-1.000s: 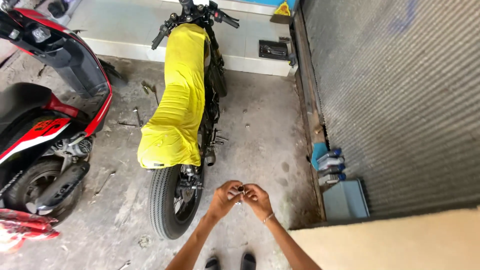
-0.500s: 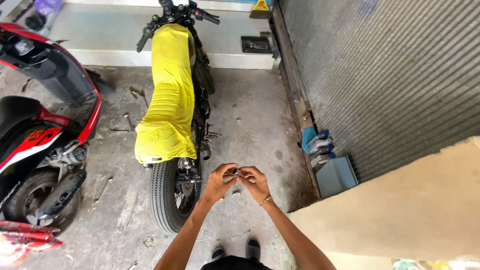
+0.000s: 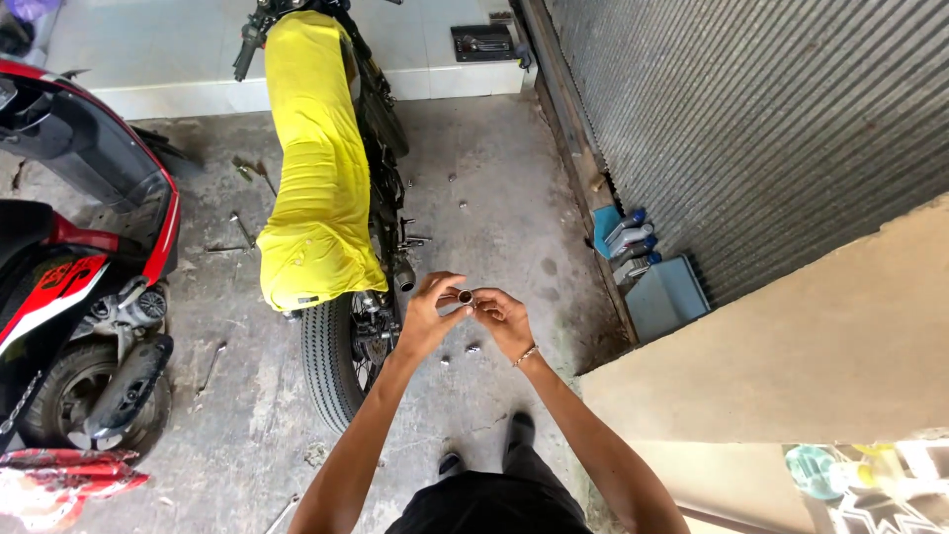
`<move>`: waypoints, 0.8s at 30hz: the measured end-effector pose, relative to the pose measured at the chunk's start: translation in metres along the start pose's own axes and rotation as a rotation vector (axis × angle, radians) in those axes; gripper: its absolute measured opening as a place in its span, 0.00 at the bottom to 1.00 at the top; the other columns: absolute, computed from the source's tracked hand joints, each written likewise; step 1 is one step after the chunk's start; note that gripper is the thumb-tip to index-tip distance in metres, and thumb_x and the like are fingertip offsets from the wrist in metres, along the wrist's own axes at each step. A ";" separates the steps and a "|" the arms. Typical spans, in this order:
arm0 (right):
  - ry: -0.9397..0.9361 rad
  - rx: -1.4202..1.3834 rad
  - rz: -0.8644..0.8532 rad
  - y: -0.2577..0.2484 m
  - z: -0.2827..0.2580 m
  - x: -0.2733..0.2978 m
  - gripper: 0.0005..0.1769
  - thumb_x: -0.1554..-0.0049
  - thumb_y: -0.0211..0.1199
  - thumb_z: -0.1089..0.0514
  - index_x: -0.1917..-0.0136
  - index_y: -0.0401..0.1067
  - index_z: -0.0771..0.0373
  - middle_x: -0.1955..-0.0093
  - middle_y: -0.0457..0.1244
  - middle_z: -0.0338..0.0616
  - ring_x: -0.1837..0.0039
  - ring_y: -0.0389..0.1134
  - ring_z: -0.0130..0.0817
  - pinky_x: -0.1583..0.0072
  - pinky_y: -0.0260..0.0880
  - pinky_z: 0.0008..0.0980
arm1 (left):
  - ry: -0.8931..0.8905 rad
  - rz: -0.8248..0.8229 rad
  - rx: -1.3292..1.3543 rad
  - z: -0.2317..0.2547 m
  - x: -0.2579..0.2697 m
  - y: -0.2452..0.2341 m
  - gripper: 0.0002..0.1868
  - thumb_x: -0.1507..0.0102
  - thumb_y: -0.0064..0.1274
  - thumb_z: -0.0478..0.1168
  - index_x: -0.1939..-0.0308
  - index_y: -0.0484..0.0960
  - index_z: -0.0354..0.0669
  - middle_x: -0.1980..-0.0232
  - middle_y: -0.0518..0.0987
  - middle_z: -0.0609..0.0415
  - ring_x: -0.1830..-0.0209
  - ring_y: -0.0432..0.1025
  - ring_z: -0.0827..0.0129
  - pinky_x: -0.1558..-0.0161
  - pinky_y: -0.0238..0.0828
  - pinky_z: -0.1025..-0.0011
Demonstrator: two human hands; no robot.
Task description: Selecting and organizing tools from a socket set to repair a motorcycle
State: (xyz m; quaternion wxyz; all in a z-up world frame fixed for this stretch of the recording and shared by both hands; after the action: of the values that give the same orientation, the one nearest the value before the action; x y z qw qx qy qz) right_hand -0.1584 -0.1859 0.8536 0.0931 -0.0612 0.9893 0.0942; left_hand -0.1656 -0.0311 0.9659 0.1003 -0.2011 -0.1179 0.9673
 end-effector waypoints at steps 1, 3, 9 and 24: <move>-0.002 -0.001 0.004 -0.001 -0.003 -0.005 0.15 0.42 0.67 0.71 0.41 0.74 0.67 0.49 0.69 0.38 0.47 0.70 0.23 0.44 0.72 0.26 | 0.002 -0.004 0.000 -0.007 -0.005 0.002 0.25 0.45 0.65 0.32 0.44 0.79 0.41 0.42 0.74 0.49 0.49 0.79 0.65 0.46 0.81 0.70; -0.021 -0.003 0.023 -0.006 -0.007 -0.012 0.15 0.43 0.68 0.72 0.42 0.73 0.67 0.48 0.69 0.38 0.47 0.70 0.25 0.44 0.73 0.28 | 0.052 0.015 0.029 -0.019 -0.010 0.007 0.19 0.43 0.66 0.32 0.48 0.81 0.42 0.37 0.74 0.48 0.47 0.80 0.63 0.45 0.82 0.69; -0.057 -0.036 0.013 -0.037 -0.006 -0.042 0.16 0.43 0.66 0.73 0.43 0.71 0.66 0.47 0.68 0.39 0.45 0.70 0.26 0.43 0.73 0.29 | 0.050 -0.058 0.004 -0.021 -0.044 0.031 0.20 0.39 0.62 0.29 0.43 0.82 0.42 0.45 0.79 0.50 0.49 0.81 0.63 0.46 0.82 0.69; -0.106 0.046 0.033 -0.201 -0.030 -0.222 0.12 0.43 0.67 0.71 0.44 0.74 0.68 0.49 0.71 0.40 0.48 0.71 0.24 0.47 0.71 0.25 | 0.035 0.022 0.079 -0.080 -0.254 0.134 0.18 0.39 0.60 0.26 0.45 0.79 0.39 0.47 0.81 0.51 0.48 0.81 0.64 0.45 0.81 0.68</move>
State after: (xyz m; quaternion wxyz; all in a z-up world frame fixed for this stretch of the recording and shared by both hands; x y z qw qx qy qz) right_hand 0.0804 -0.3652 0.8903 0.1450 -0.0377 0.9858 0.0761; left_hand 0.0764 -0.2053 0.9513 0.0996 -0.2150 -0.0756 0.9686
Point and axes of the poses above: each hand's wrist, its own x-axis away from the middle knuckle, its own y-axis out of the palm, z = x × y, the point moved 9 cm from there along -x, towards the middle knuckle
